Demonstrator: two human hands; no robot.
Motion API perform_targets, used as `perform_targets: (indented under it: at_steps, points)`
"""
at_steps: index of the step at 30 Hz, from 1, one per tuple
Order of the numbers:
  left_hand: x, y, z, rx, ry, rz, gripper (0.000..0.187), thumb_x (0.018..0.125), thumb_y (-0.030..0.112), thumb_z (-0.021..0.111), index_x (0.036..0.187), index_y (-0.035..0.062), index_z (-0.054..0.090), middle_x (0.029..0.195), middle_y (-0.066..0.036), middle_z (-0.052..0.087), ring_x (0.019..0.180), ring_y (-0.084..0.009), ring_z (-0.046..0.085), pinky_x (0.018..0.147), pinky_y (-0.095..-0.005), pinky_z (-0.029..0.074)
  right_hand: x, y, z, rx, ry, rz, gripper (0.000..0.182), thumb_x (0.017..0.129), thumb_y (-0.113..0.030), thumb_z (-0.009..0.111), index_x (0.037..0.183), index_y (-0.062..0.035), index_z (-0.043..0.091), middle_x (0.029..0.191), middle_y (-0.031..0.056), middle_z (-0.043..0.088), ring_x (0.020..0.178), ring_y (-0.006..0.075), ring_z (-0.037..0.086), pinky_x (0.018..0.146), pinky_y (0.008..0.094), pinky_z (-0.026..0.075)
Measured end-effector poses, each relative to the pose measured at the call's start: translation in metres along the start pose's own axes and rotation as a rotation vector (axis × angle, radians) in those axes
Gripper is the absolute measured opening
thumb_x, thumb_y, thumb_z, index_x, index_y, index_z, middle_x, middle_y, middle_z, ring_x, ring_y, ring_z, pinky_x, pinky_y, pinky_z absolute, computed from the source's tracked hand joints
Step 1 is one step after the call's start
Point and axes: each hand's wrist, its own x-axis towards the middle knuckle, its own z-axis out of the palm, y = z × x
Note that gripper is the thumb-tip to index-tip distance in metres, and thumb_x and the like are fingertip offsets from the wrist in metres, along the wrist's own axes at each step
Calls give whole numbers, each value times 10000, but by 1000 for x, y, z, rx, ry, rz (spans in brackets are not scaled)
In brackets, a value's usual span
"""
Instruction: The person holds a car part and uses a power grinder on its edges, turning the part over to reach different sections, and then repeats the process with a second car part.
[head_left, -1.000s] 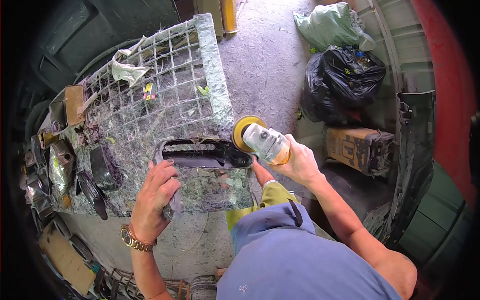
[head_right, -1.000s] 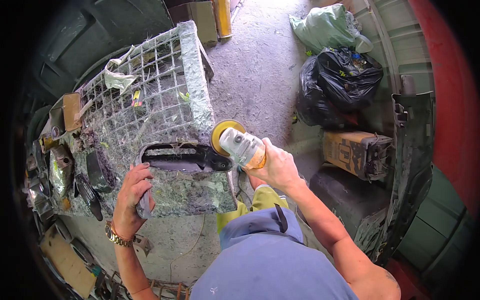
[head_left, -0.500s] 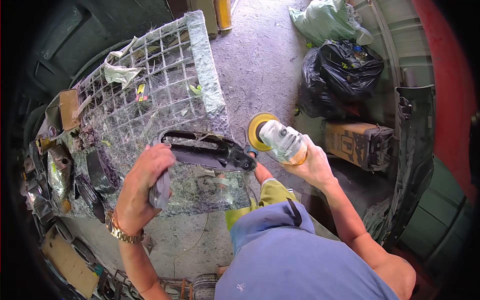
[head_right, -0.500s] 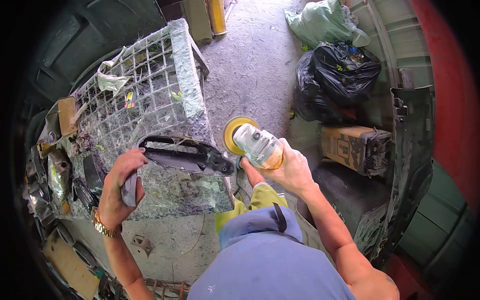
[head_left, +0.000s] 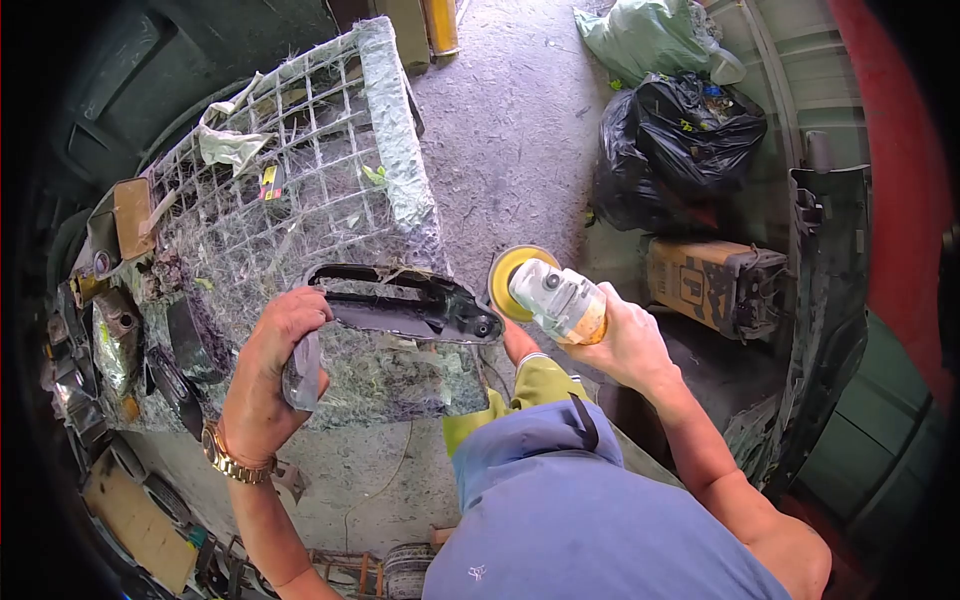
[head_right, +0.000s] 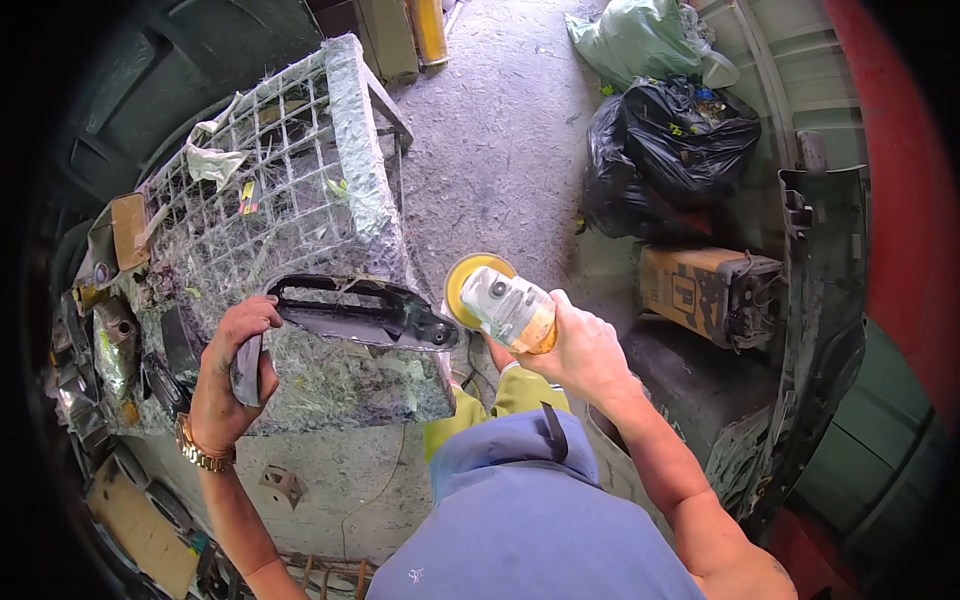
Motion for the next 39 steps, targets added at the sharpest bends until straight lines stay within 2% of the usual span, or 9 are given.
perform_targets:
  at_steps: [2,4,13,20,22,24,32,34,39]
  points:
    - [3,2,0,4,9,-1,550,639,-68,683,1161,43,548,1185,-145,598,1214,-373,547,1070,-446,407,1,-7,-1,2,9,-4,548,697,-390,806,1015,-47,521,880,190,693,852,383,682,740,465,544]
    - [7,10,0,78,9,31,566,674,-160,591,1197,44,514,1114,-132,603,1136,-343,584,1022,-443,431,4,-10,0,6,17,-9,562,693,-407,810,1010,-47,517,874,189,693,842,382,684,733,464,546]
    - [13,13,0,86,-11,55,590,642,-155,619,1189,44,523,1143,-138,598,1141,-354,580,1023,-431,431,8,-18,5,-29,-10,-30,601,685,-454,812,1007,-37,524,872,191,691,841,380,685,731,461,550]
    - [15,6,-4,47,-11,20,577,654,-151,599,1190,47,520,1139,-128,597,1152,-332,579,1023,-410,432,1,-10,2,-73,-27,-39,617,687,-416,810,1066,-20,527,921,208,686,875,385,675,751,461,544]
    - [17,5,-3,12,5,14,555,620,-92,670,1150,20,549,1135,-150,594,1139,-357,572,1011,-412,444,1,-14,-1,-67,-37,-22,617,687,-407,811,1072,-18,527,931,211,684,885,385,672,755,460,542]
    - [17,5,-3,13,4,14,557,618,-90,672,1150,20,549,1135,-149,594,1139,-356,572,1010,-410,444,2,-20,-3,-41,-10,-13,527,692,-290,819,1076,-46,552,927,195,685,896,397,660,767,449,530]
    - [18,5,-4,21,2,11,559,614,-90,677,1146,23,549,1139,-150,596,1137,-356,574,1008,-402,447,3,-17,-2,-84,-35,-10,537,689,-292,818,1074,-39,541,923,197,684,900,396,660,764,452,530]
    - [19,6,-5,31,-22,29,579,657,-160,576,1195,45,511,1132,-128,597,1136,-329,585,1015,-404,439,2,-16,-5,-106,-37,9,539,689,-293,818,1075,-39,539,919,197,683,898,394,661,761,453,531]
    - [24,8,-6,29,-31,-1,559,648,-153,578,1169,40,516,1130,-124,595,1134,-323,581,1023,-392,431,5,-21,-8,-139,-32,-77,558,708,-350,796,1058,-27,504,899,198,679,874,379,675,740,454,545]
